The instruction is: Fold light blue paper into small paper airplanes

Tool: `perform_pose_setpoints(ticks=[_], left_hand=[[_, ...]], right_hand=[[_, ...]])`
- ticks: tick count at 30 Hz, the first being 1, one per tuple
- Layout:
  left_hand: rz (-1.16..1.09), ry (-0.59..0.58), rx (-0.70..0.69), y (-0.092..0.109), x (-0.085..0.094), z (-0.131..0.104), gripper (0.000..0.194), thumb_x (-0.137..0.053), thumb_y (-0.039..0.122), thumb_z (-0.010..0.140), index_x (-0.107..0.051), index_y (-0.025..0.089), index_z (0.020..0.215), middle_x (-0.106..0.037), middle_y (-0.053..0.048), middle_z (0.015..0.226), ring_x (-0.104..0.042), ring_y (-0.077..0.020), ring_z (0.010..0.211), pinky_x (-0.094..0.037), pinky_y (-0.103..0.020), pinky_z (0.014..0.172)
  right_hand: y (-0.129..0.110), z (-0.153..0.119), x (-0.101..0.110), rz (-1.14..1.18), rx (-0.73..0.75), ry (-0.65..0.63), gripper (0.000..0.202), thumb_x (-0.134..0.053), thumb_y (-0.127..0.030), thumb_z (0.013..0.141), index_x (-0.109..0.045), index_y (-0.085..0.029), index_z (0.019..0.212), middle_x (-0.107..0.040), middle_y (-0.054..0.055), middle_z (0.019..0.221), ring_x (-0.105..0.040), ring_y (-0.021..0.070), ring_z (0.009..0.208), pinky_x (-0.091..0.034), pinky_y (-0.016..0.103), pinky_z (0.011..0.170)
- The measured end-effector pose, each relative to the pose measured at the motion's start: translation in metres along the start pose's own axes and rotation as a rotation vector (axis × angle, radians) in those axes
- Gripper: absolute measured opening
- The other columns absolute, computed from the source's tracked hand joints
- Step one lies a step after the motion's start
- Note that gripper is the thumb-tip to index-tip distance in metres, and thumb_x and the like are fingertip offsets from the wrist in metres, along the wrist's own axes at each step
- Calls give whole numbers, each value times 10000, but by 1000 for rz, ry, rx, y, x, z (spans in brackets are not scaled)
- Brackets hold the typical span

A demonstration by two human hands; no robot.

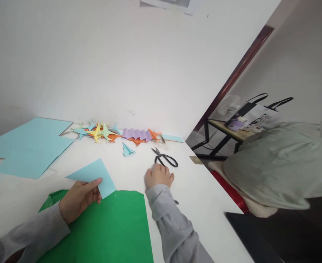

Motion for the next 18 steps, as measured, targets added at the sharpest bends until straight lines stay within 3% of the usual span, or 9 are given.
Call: perform_pose_setpoints(ticks=[3,5,8,11,13,18], left_hand=[[9,8,4,-1,3,1,309,-647,307,671,-559,114,446,-543,-17,414,-504,-109,411,-414,-245,454],[8,9,10,-2,3,1,296,-636,294,684,-568,116,458,-548,-18,419,-503,-108,410,-413,-242,453],[-9,12,14,0,4,1,289,-622,273,701,-568,118,464,-549,-20,425,-509,-108,416,-415,-236,449],[-43,38,13,1,6,1,274,-614,255,710,-564,114,481,-549,-23,427,-511,-107,414,-417,-229,440],[-62,54,11,1,8,2,252,-610,251,715,-570,108,512,-551,-25,424,-508,-105,402,-415,-224,429],[-124,61,12,3,12,4,201,-606,227,714,-564,103,561,-550,-15,428,-512,-107,391,-427,-224,407]], right_hand=[[-12,-10,9,-94,32,18,275,-441,-335,770,-633,-146,823,-641,107,883,-530,268,917,-231,440,893],[-19,-16,16,-84,52,30,278,-420,-345,787,-626,-160,822,-639,79,767,-544,233,850,-270,386,842],[-24,-23,27,-169,34,55,268,-472,-335,761,-602,-157,914,-610,104,907,-516,262,907,-301,385,788],[-29,-28,27,-258,40,-43,305,-463,-365,774,-585,-153,955,-569,139,948,-509,296,909,-346,383,707],[-34,-32,32,-324,73,-29,356,-470,-420,764,-576,-146,964,-534,158,988,-485,324,946,-358,400,706],[-37,-45,20,-411,101,-155,302,-408,-343,814,-555,-145,987,-538,157,907,-548,309,829,-401,388,605]])
Point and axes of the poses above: each hand's wrist, its own z-axis towards the middle knuckle, its own x-axis out of the back of the hand, y = z × x, the point moved 8 cm from there along z, towards the middle knuckle
